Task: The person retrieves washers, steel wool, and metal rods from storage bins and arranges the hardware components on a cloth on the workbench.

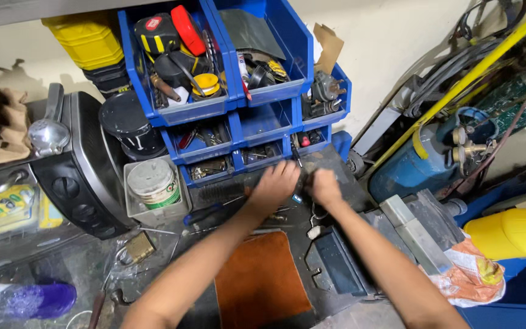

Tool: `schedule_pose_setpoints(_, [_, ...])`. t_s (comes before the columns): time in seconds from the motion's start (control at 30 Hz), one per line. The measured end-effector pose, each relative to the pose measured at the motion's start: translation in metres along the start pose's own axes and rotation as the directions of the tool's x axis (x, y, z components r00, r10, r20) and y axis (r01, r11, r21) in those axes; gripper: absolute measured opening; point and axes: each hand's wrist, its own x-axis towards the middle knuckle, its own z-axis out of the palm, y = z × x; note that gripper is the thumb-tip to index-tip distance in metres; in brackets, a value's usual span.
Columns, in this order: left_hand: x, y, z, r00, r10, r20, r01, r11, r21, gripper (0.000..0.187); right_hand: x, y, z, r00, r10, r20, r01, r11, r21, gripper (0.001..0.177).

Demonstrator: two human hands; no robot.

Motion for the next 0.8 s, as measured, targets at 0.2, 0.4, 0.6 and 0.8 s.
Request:
schedule_pose_setpoints(0.2, [-0.076, 0.013, 0.086, 0.965, -0.078, 0.251, 0.080, 0.997, 0.002, 0.021, -0.019, -0.074, -0.085, 0.769, -0.333, -0.545, 0.446, 0.891, 0.085, 0.012])
schedule_pose_setpoints(0.4, [-0.098, 0.015, 0.140, 0.889, -0.106, 0.446, 0.136, 0.990, -0.036, 0.027, 0.054, -0.148, -0.094, 0.684, -0.562, -0.464, 0.657, 0.752, 0.058, 0.014])
schedule_pose_setpoints(0.6, [-0.101, 0.031, 0.125, 0.878, -0.088, 0.470, 0.049, 0.994, 0.093, 0.039, 0.156, -0.166, -0.021, 0.896, -0.430, -0.111, 0.444, 0.868, 0.219, 0.055])
schedule_pose_setpoints(0.8, [-0.094, 0.029, 0.092, 0.787, -0.162, 0.595, 0.163, 0.985, 0.052, 0.030, 0.239, -0.178, 0.054, 0.953, -0.301, 0.023, 0.301, 0.946, -0.123, 0.070])
